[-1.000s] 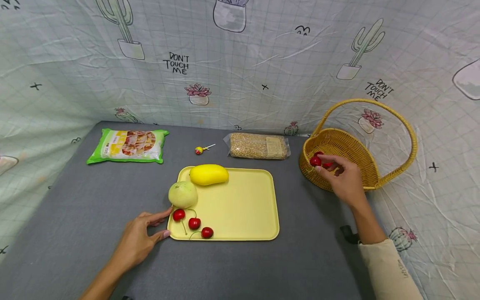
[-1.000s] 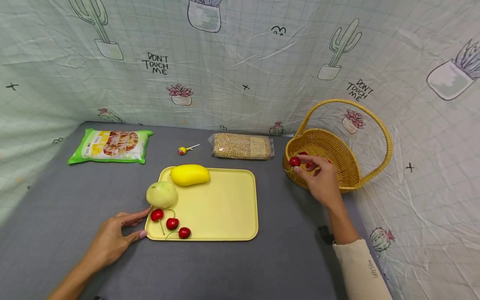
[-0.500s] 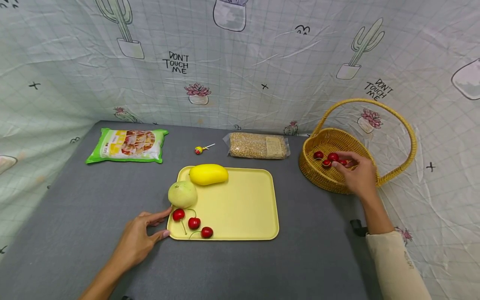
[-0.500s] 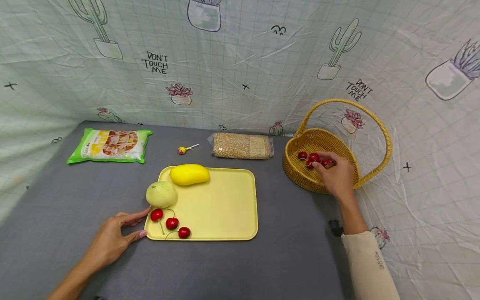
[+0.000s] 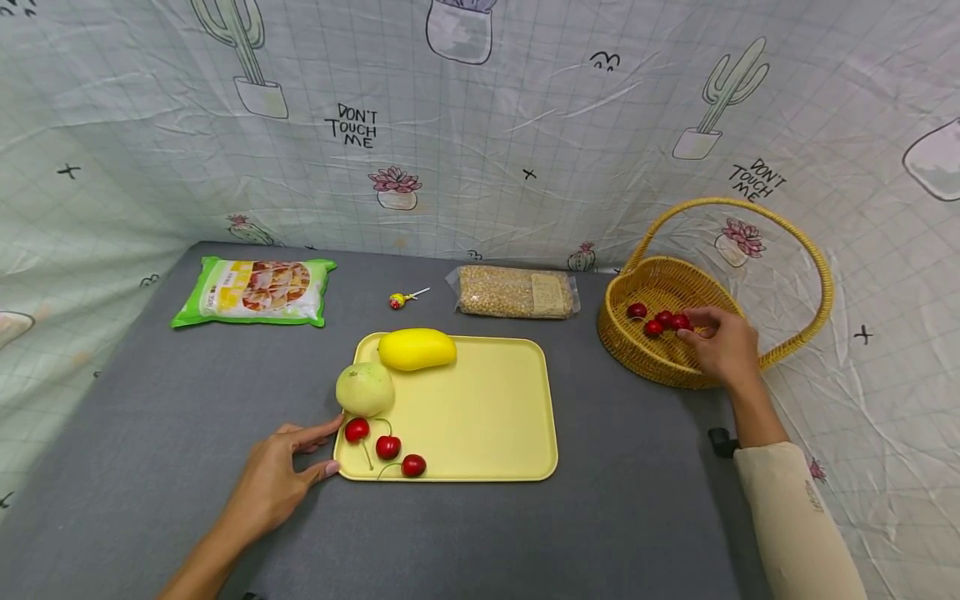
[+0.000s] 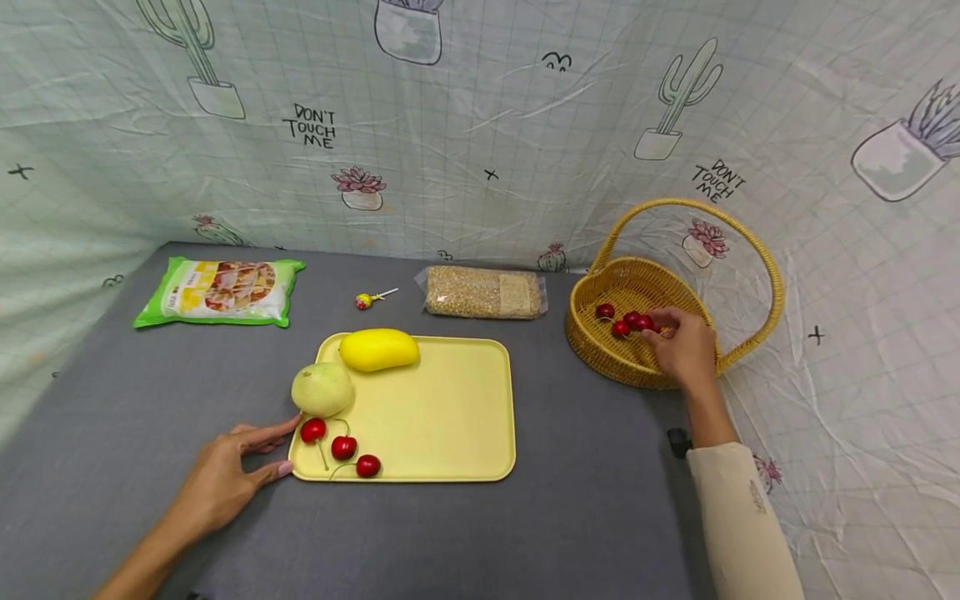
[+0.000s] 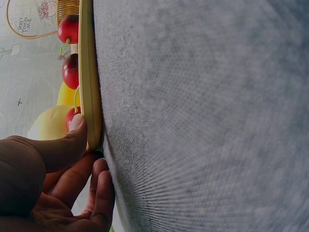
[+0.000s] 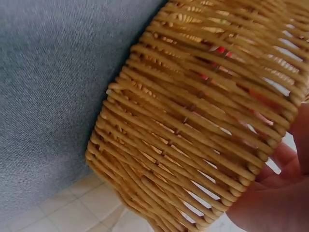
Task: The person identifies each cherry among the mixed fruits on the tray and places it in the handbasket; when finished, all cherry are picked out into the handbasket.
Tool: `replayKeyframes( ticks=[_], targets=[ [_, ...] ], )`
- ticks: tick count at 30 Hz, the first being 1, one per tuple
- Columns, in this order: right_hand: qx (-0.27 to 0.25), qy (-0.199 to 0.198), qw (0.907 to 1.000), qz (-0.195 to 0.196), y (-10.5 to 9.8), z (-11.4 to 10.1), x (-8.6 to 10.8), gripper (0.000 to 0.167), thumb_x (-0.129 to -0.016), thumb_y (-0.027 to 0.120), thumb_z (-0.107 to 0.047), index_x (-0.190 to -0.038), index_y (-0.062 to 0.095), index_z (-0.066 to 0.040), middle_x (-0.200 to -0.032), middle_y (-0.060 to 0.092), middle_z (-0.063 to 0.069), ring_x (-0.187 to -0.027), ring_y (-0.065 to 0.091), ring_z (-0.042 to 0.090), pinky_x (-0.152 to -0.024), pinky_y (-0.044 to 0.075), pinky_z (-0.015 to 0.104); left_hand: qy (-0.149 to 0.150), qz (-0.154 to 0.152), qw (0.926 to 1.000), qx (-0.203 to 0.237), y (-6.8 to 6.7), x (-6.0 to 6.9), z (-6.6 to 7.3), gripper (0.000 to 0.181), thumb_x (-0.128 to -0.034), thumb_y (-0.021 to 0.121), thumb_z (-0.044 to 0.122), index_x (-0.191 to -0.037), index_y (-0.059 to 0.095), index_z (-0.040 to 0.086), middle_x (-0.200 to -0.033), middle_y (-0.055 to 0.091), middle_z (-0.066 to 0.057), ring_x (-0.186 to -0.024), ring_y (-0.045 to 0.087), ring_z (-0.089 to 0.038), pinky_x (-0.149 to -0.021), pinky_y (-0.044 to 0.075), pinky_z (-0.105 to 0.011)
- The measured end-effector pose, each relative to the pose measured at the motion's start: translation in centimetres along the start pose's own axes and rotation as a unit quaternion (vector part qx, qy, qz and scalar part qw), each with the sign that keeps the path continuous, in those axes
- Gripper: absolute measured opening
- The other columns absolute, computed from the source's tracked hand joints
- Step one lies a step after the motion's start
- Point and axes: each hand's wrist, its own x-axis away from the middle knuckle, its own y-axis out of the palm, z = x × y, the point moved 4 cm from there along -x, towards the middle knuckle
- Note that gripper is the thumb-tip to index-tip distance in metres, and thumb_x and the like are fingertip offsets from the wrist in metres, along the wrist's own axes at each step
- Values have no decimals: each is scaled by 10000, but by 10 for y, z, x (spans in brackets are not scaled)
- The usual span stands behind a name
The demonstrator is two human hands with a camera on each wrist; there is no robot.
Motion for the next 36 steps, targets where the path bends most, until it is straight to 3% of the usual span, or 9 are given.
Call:
replayKeyframes(
  ticks=[8, 15, 28, 34, 36],
  targets=[
    [258, 261, 9975, -598, 11, 11, -13, 325, -972, 761, -143, -1241, 732, 37, -1165, 755, 282, -1046, 674, 460, -907, 496, 591, 65, 66, 10000, -5, 0, 1, 0, 645, -757, 951, 98, -1364, 744, 154, -1125, 775, -54, -989, 715, -237, -843, 585, -395],
    [358, 141, 9962, -776, 16, 12, -20, 320, -948, 777, -106, -1217, 731, 60, -1116, 748, 303, -1058, 664, 477, -890, 508, 592, 38, 77, 10000, -18, 0, 3, -1, 647, -751, 958, 110, -1361, 747, 157, -1127, 773, -58, -989, 719, -237, -845, 587, -395],
    [489, 287, 9947, -858, 20, 17, -25, 313, -945, 774, -130, -1222, 744, 15, -1114, 759, 272, -1019, 685, 449, -841, 524, 549, 33, 82, 9999, -52, 0, 3, -1, 645, -756, 956, 117, -1364, 745, 163, -1116, 774, -45, -987, 713, -234, -847, 585, -401],
    [317, 286, 9969, -654, 12, 12, -19, 318, -978, 732, -133, -1251, 725, 30, -1202, 735, 291, -1121, 637, 506, -913, 500, 626, 13, 53, 10000, -28, 0, 2, 1, 654, -758, 951, 109, -1374, 739, 167, -1108, 769, -44, -991, 714, -238, -854, 588, -417],
    [259, 250, 9981, -490, 9, 9, -18, 320, -988, 732, -140, -1262, 721, 25, -1234, 731, 279, -1086, 634, 488, -879, 505, 585, -3, 38, 10000, -26, 0, 1, 1, 658, -761, 950, 108, -1379, 734, 168, -1108, 767, -48, -996, 713, -238, -860, 590, -427]
  ],
)
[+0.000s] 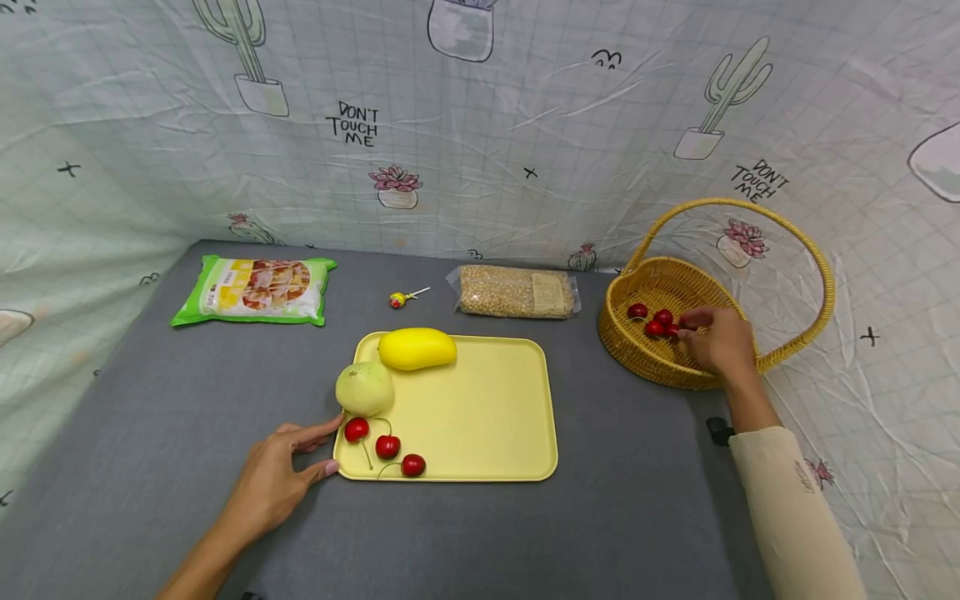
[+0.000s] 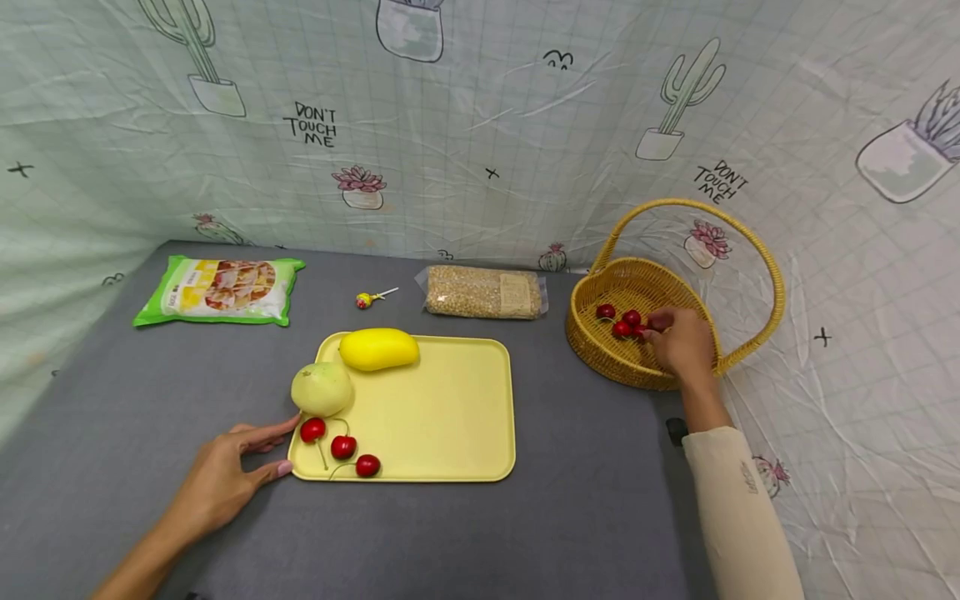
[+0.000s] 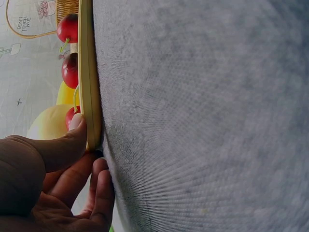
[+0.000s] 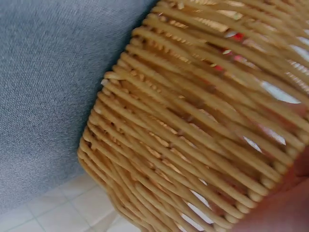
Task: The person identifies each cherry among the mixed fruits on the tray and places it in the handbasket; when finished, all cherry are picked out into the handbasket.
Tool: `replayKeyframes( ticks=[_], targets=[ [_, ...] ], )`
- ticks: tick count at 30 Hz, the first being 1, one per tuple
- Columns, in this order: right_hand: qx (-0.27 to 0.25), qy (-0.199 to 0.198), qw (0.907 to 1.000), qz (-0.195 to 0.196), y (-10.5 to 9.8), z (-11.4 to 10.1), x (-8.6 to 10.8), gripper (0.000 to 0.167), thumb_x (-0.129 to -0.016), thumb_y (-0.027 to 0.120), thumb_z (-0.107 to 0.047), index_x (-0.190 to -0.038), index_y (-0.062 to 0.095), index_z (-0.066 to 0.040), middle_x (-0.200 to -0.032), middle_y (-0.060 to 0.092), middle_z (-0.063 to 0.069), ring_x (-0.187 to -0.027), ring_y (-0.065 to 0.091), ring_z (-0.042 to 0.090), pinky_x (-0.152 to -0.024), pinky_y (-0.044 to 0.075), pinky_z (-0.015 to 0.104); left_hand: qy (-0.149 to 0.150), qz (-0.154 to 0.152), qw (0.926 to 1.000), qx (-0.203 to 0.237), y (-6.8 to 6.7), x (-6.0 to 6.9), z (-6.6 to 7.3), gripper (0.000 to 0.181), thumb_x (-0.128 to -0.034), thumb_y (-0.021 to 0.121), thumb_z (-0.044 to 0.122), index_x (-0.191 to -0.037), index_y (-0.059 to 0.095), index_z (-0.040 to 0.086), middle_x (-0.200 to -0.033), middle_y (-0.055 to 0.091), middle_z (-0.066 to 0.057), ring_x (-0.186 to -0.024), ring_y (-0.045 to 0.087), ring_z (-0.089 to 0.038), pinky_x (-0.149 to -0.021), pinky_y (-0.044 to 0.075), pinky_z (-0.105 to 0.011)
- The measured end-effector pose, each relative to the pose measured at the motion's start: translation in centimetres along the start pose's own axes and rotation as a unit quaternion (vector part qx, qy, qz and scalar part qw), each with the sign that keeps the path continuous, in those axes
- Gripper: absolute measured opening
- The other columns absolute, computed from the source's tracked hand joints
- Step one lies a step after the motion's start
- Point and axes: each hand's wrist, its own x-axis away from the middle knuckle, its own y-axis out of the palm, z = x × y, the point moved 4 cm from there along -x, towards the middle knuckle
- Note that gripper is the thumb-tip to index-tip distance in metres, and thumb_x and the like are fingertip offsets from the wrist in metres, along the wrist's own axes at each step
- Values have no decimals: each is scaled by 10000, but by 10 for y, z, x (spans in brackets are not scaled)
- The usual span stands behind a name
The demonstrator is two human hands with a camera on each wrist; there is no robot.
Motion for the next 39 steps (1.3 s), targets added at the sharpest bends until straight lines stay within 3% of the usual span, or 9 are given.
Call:
replayKeyframes(
  ticks=[5, 8, 14, 18, 21, 26, 30, 37, 39],
  targets=[
    [-333, -305, 9973, 587, -7, -13, 8, 296, -998, 762, -173, -1267, 744, -52, -1237, 760, 201, -915, 607, 243, -740, 453, 276, 4, -7, 10000, 13, 0, -1, 0, 660, -766, 945, 99, -1386, 728, 163, -1107, 766, -57, -999, 711, -239, -865, 593, -441],
    [-607, -604, 9915, 979, -12, -25, 17, 284, -974, 802, -199, -1234, 770, -90, -1202, 779, 165, -860, 571, 155, -685, 407, 173, 21, 9, 10000, 9, -1, -2, 1, 659, -766, 946, 98, -1385, 730, 162, -1111, 769, -54, -998, 710, -242, -860, 589, -436],
    [-1147, -1157, 9768, 1392, -15, -54, 35, 293, -927, 856, -265, -1195, 802, -158, -1065, 753, -16, -814, 545, 115, -652, 401, 146, -1, -15, 10000, 26, -1, -1, 1, 655, -771, 942, 100, -1387, 728, 159, -1121, 768, -60, -1002, 710, -240, -859, 587, -440],
    [-1543, -1778, 9588, 1592, -14, -76, 49, 308, -857, 912, -149, -1152, 825, -164, -984, 695, -181, -814, 553, 90, -669, 440, 144, -19, -30, 10000, 36, 0, -1, 1, 655, -771, 942, 100, -1388, 727, 157, -1119, 766, -64, -1004, 711, -239, -863, 588, -453],
    [-1816, -2293, 9428, 1602, -12, -94, 60, 368, -786, 934, -10, -1122, 831, -121, -966, 735, -129, -816, 565, 85, -688, 460, 163, -22, -31, 10000, 44, 0, -1, 1, 656, -771, 942, 96, -1388, 727, 156, -1120, 767, -64, -1004, 710, -239, -863, 587, -453],
    [-1978, -2849, 9271, 1420, -9, -122, 77, 428, -710, 914, 139, -1096, 814, -16, -900, 685, 21, -809, 515, 45, -707, 449, 212, -28, -32, 10000, 41, 0, -1, 1, 654, -772, 941, 95, -1388, 727, 156, -1115, 767, -64, -1003, 711, -239, -862, 586, -451],
    [-2052, -3044, 9220, 1228, -7, -136, 87, 461, -684, 915, 157, -1105, 807, 4, -921, 694, 42, -816, 489, 32, -705, 428, 260, -40, -48, 10000, 40, 0, -1, 2, 656, -773, 940, 95, -1390, 725, 158, -1124, 766, -66, -1008, 711, -238, -865, 588, -448],
    [-2046, -3277, 9186, 826, 0, -147, 99, 514, -717, 943, 60, -1174, 817, -139, -1067, 781, 61, -870, 528, 54, -707, 431, 226, -34, -32, 10000, 35, 0, 0, 3, 654, -773, 940, 94, -1387, 728, 158, -1115, 765, -58, -1004, 704, -233, -862, 585, -426],
    [-2103, -3360, 9156, 674, 3, -150, 102, 513, -727, 947, 36, -1186, 814, -151, -1083, 783, 61, -920, 565, 69, -767, 451, 240, -30, -33, 10000, 41, 0, 0, 3, 653, -773, 940, 95, -1387, 728, 159, -1113, 763, -58, -1003, 704, -234, -862, 586, -425]
  ],
)
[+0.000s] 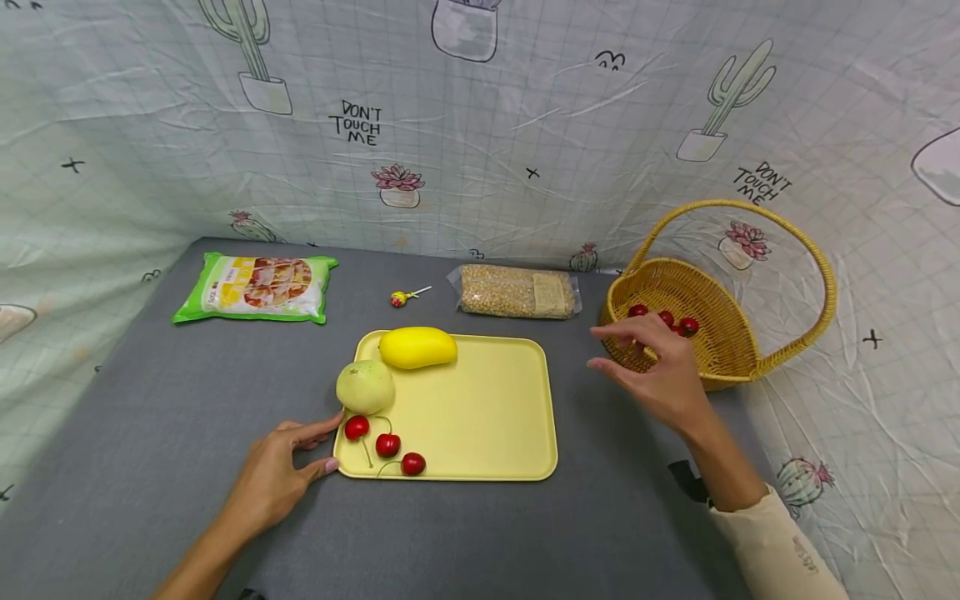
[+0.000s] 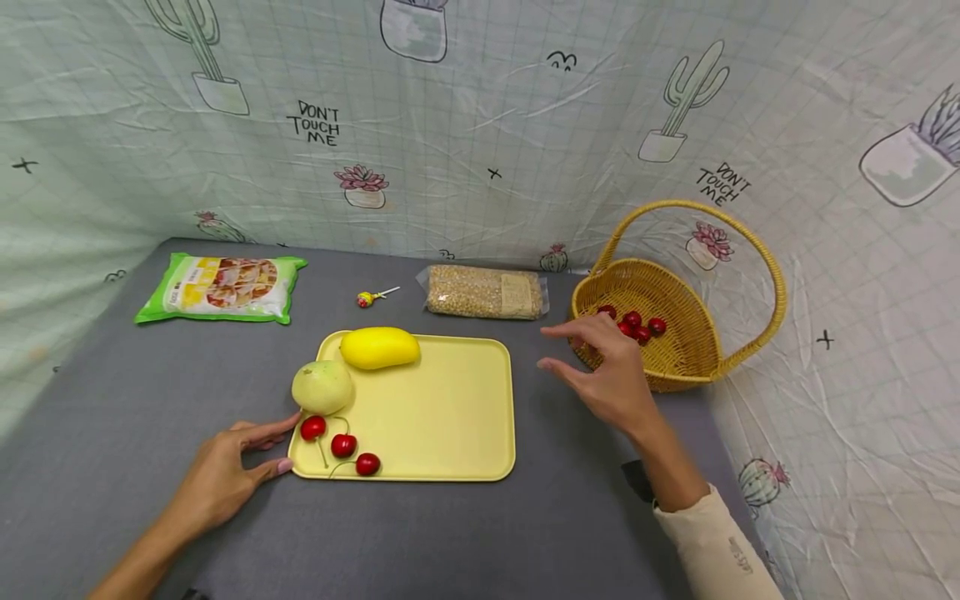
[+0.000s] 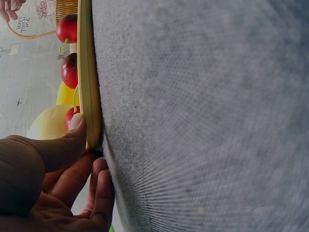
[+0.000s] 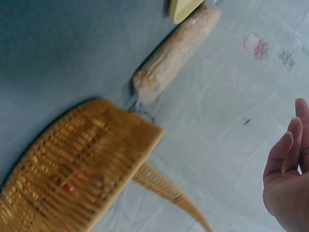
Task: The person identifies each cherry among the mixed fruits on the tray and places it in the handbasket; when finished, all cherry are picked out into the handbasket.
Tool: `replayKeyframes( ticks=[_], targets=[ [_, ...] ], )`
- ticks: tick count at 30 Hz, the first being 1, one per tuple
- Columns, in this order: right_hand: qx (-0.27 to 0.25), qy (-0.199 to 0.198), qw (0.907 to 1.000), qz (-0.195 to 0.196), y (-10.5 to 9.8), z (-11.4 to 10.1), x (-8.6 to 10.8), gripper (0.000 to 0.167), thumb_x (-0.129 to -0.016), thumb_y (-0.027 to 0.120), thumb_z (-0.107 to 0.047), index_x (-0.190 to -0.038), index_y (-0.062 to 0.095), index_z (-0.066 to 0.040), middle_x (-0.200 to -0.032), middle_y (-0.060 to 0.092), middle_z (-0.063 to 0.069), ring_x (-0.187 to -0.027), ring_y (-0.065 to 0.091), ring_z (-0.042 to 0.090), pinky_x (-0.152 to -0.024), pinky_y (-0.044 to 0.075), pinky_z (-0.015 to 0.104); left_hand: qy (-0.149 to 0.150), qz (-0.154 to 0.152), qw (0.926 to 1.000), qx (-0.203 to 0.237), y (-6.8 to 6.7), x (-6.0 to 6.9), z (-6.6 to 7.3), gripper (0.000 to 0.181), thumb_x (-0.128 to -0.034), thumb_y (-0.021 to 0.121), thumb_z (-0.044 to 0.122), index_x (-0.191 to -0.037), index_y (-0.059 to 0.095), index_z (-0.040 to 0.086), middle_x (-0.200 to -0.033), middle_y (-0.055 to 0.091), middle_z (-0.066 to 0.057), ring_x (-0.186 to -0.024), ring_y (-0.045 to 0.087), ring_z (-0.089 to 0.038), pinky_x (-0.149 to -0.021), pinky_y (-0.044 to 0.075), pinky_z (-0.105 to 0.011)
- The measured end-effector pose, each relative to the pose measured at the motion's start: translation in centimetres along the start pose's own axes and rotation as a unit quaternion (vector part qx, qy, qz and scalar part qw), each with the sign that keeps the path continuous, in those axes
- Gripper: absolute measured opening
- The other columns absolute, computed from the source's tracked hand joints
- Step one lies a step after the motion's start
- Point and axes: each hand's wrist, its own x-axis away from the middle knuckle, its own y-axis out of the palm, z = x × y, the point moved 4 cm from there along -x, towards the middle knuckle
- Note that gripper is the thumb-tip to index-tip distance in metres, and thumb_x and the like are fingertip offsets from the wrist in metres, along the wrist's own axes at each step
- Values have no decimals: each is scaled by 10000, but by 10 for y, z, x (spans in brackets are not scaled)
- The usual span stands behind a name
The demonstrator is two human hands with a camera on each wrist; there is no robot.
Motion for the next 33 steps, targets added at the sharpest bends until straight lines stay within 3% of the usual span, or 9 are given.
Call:
replayKeyframes(
  ticks=[4, 9, 14, 22, 26, 33],
  targets=[
    [-176, -147, 9995, -202, 11, -9, 1, 520, -726, 956, 15, -1194, 810, -158, -1079, 772, 16, -952, 588, 109, -801, 456, 258, 12, -18, 10000, 9, 0, 0, 0, 653, -776, 938, 97, -1391, 725, 159, -1115, 762, -58, -1003, 706, -233, -861, 589, -424],
    [-264, -380, 9978, -466, 28, -18, 3, 495, -739, 958, -17, -1188, 809, -164, -1056, 753, -27, -865, 522, 75, -690, 429, 277, 25, -10, 10000, -2, 0, 0, -1, 650, -774, 938, 90, -1386, 728, 153, -1104, 762, -53, -993, 705, -235, -853, 587, -408],
    [-318, -566, 9952, -732, 46, -26, 5, 461, -739, 969, -57, -1163, 809, -145, -1047, 773, -14, -861, 523, 79, -684, 455, 285, 37, 7, 10000, -14, 0, 0, -1, 654, -769, 941, 90, -1384, 730, 158, -1103, 763, -52, -990, 707, -237, -850, 585, -401],
    [-415, -527, 9881, -1387, 74, -39, 9, 427, -794, 958, -179, -1191, 804, -186, -1092, 763, -101, -889, 529, 57, -688, 487, 274, 64, 72, 9999, -38, 0, 0, -2, 650, -764, 948, 100, -1376, 736, 161, -1100, 770, -41, -984, 703, -237, -847, 579, -394],
    [-488, -514, 9819, -1758, 89, -45, 9, 421, -816, 949, -235, -1209, 800, -206, -1119, 769, -122, -921, 561, 100, -750, 505, 242, 78, 85, 9999, -33, 0, 0, -2, 653, -764, 947, 104, -1378, 735, 165, -1109, 774, -35, -992, 703, -239, -854, 578, -395],
    [-654, -596, 9732, -2122, 114, -58, 12, 427, -839, 929, -235, -1242, 790, -215, -1135, 784, -78, -932, 584, 142, -786, 528, 287, 64, 43, 10000, -40, 0, 0, -2, 654, -765, 948, 108, -1380, 734, 167, -1118, 771, -38, -997, 709, -240, -853, 576, -396]
  ],
)
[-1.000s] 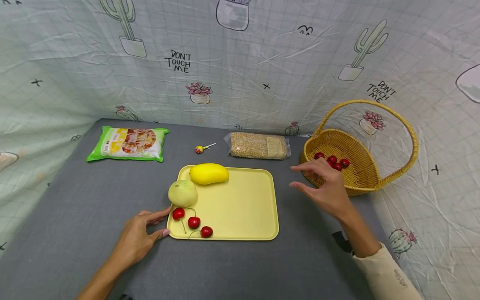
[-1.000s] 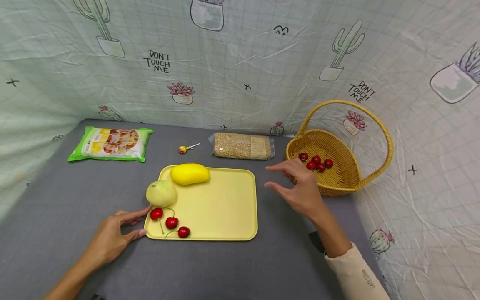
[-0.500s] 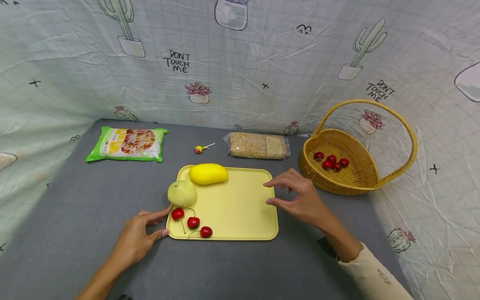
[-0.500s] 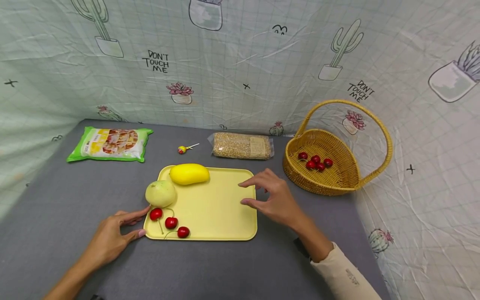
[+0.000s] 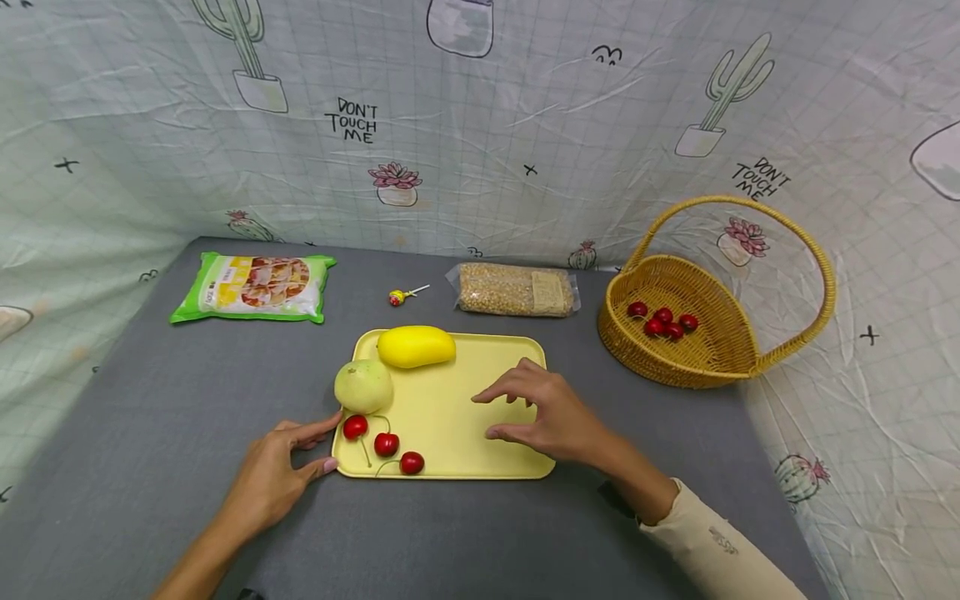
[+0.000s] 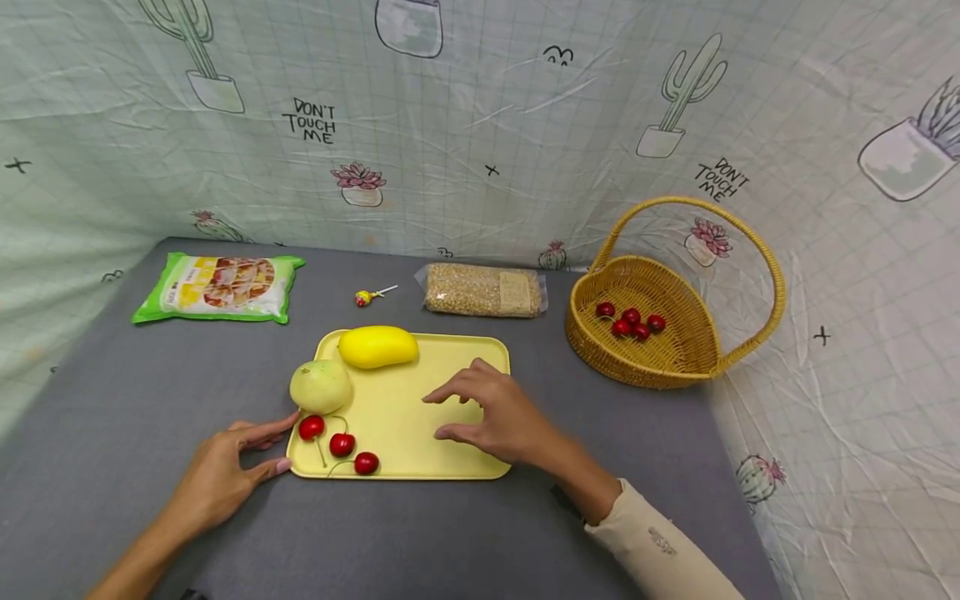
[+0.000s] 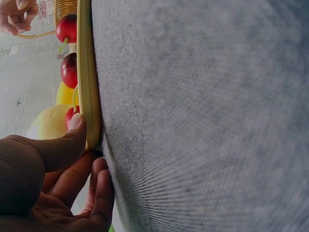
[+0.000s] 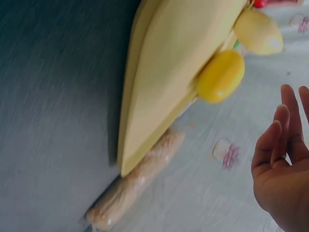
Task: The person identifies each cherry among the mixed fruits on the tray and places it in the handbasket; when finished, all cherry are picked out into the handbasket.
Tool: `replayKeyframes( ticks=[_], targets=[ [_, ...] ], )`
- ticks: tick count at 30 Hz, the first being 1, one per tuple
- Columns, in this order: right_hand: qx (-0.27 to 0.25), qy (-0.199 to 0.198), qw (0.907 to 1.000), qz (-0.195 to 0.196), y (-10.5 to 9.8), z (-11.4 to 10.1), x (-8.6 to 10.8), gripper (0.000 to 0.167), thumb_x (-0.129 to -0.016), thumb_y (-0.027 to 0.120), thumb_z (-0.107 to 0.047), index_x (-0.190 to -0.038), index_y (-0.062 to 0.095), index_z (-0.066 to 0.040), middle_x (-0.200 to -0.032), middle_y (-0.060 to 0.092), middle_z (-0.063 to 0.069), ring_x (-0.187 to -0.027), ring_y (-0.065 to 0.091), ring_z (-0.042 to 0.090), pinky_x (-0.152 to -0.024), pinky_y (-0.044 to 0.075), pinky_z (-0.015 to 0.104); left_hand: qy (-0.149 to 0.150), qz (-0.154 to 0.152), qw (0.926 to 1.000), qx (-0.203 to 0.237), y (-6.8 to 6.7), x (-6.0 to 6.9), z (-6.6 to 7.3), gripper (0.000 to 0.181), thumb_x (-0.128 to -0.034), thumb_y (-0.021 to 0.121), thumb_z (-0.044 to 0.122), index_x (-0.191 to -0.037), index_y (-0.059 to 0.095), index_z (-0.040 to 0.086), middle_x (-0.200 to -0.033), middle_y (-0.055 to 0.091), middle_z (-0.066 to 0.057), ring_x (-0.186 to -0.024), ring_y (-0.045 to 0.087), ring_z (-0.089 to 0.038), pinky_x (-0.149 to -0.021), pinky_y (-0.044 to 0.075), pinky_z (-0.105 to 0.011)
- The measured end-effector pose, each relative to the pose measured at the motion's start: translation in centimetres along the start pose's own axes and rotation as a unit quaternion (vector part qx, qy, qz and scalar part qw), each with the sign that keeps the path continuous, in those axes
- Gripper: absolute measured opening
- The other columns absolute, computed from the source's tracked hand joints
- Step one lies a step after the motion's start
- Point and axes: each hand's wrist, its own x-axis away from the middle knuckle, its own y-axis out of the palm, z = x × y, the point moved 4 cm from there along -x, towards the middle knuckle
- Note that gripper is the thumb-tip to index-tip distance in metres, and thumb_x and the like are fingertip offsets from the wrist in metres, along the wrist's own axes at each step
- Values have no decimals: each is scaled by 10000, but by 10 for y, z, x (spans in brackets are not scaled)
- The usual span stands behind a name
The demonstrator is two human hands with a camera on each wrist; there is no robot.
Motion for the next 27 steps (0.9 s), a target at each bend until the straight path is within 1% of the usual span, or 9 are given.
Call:
replayKeyframes(
  ticks=[2, 5, 7, 9, 13, 17, 22, 27],
  targets=[
    [-27, 9, 9999, -132, 8, -3, -2, 422, -849, 921, -241, -1249, 786, -219, -1139, 784, -63, -943, 577, 136, -782, 524, 316, -6, -3, 10000, 2, 0, 0, 0, 652, -768, 946, 107, -1381, 733, 166, -1118, 771, -40, -997, 710, -240, -853, 578, -399],
    [-154, 43, 9993, -351, 21, -7, -6, 419, -855, 916, -238, -1251, 783, -207, -1151, 787, -37, -966, 591, 170, -790, 514, 371, -30, -10, 10000, 1, 0, 0, 0, 651, -770, 946, 114, -1383, 732, 169, -1118, 767, -45, -999, 713, -240, -855, 577, -406],
    [-153, 51, 9987, -475, 28, -10, -8, 426, -846, 924, -244, -1247, 784, -206, -1159, 785, -45, -973, 602, 181, -797, 511, 349, -53, -26, 10000, 2, 0, 0, 0, 652, -773, 946, 119, -1386, 730, 173, -1122, 765, -49, -1003, 715, -239, -858, 577, -410],
    [-101, 47, 9981, -610, 36, -13, -11, 436, -834, 933, -247, -1241, 785, -203, -1166, 785, -49, -971, 602, 173, -796, 497, 302, -75, -37, 10000, -1, 0, 0, 1, 654, -774, 947, 121, -1388, 729, 174, -1125, 761, -56, -1007, 717, -240, -858, 576, -414],
    [180, 83, 9956, -912, 51, -21, -18, 438, -827, 937, -283, -1234, 787, -217, -1189, 777, -84, -958, 562, 111, -786, 457, 198, -90, -32, 10000, -12, 0, 0, 1, 651, -773, 948, 113, -1384, 731, 167, -1125, 758, -66, -1009, 720, -243, -863, 576, -423],
    [393, 179, 9911, -1263, 63, -27, -23, 421, -851, 918, -307, -1242, 786, -222, -1215, 769, -86, -971, 540, 88, -787, 457, 185, -63, -12, 10000, -39, 0, 0, 1, 649, -770, 949, 109, -1380, 734, 163, -1119, 762, -63, -1005, 719, -244, -862, 574, -422],
    [812, 340, 9818, -1686, 77, -31, -28, 408, -882, 888, -341, -1267, 774, -270, -1228, 758, -111, -984, 535, 73, -781, 455, 160, -31, 8, 10000, -56, 0, 0, 2, 645, -771, 949, 108, -1377, 735, 158, -1127, 767, -67, -1006, 716, -248, -860, 572, -421],
    [1161, 264, 9751, -1872, 87, -36, -33, 408, -878, 887, -352, -1267, 774, -304, -1193, 761, -114, -961, 532, 71, -748, 435, 143, -49, -24, 10000, -54, 0, 0, 2, 639, -776, 945, 100, -1377, 734, 146, -1133, 767, -78, -1010, 714, -250, -865, 575, -444]
  ],
)
